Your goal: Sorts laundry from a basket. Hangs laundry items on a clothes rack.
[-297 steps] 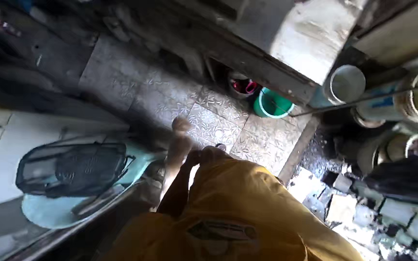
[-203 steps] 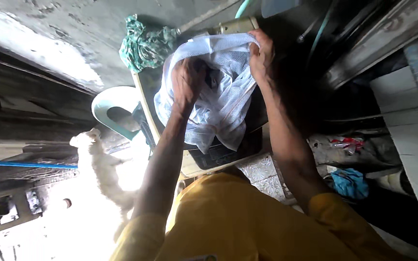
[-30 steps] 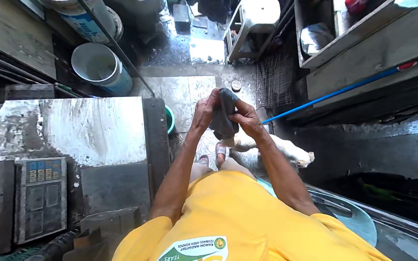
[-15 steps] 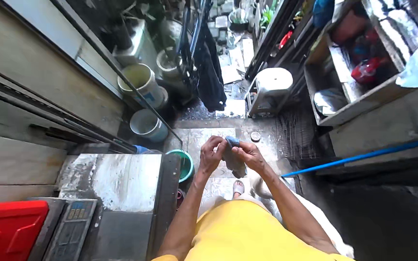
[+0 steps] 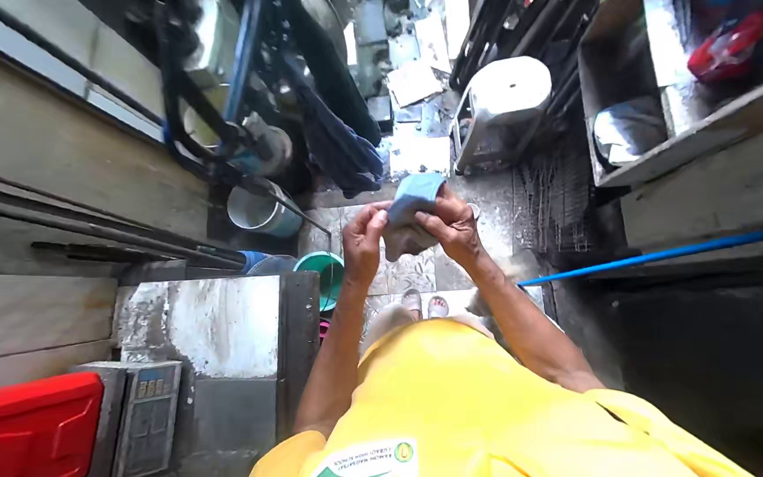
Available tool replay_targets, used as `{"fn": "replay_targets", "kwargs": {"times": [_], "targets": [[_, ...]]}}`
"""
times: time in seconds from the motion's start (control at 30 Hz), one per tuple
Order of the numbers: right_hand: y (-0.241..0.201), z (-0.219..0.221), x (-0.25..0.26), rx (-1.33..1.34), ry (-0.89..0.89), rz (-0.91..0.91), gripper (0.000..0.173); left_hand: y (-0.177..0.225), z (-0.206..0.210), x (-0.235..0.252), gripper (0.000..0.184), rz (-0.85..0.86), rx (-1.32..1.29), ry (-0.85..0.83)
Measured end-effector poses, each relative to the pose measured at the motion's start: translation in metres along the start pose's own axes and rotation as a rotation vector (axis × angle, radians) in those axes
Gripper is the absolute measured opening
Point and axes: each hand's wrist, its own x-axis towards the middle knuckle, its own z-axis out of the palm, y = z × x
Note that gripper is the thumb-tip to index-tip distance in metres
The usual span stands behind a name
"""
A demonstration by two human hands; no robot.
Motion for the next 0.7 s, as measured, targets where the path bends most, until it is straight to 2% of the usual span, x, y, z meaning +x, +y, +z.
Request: {"fn": "replay_targets", "kwargs": {"times": [0.13,0.27,0.37,0.47,0.53,0.63,0.7], "targets": [[-0.001,-0.003,0.015,-0.148,-0.023,-0.129,0.018,0.002,0.000,0.027,0.003,-0.040,-0.205,-0.061],[-0.001,-0.011,0.019,-0.364,-0.021,-0.193,0.022,-0.007,0.001,0.053,0.013,-0.095,-0.460,-0.078],[-0.001,-0.016,0.016,-0.550,0.039,-0.183,0.027,-0.012,0.006,0.066,0.018,-0.021,-0.246,-0.075],[-0.001,-0.018,0.011,-0.732,0.032,-0.097,0.034,-0.015,0.016,0.060,0.027,0.050,-0.010,-0.028],[-0.002,-0.018,0.007,-0.805,0.004,-0.013,0.039,-0.016,0.024,0.052,0.033,0.020,-0.001,-0.117],[-0.001,-0.014,0.004,-0.890,-0.024,0.046,0.045,-0.024,0.041,0.050,0.062,-0.044,0.058,-0.229],[-0.003,-0.008,0.000,-0.952,-0.054,0.116,0.051,-0.034,0.052,0.057,0.060,-0.045,0.139,-0.177]]}}
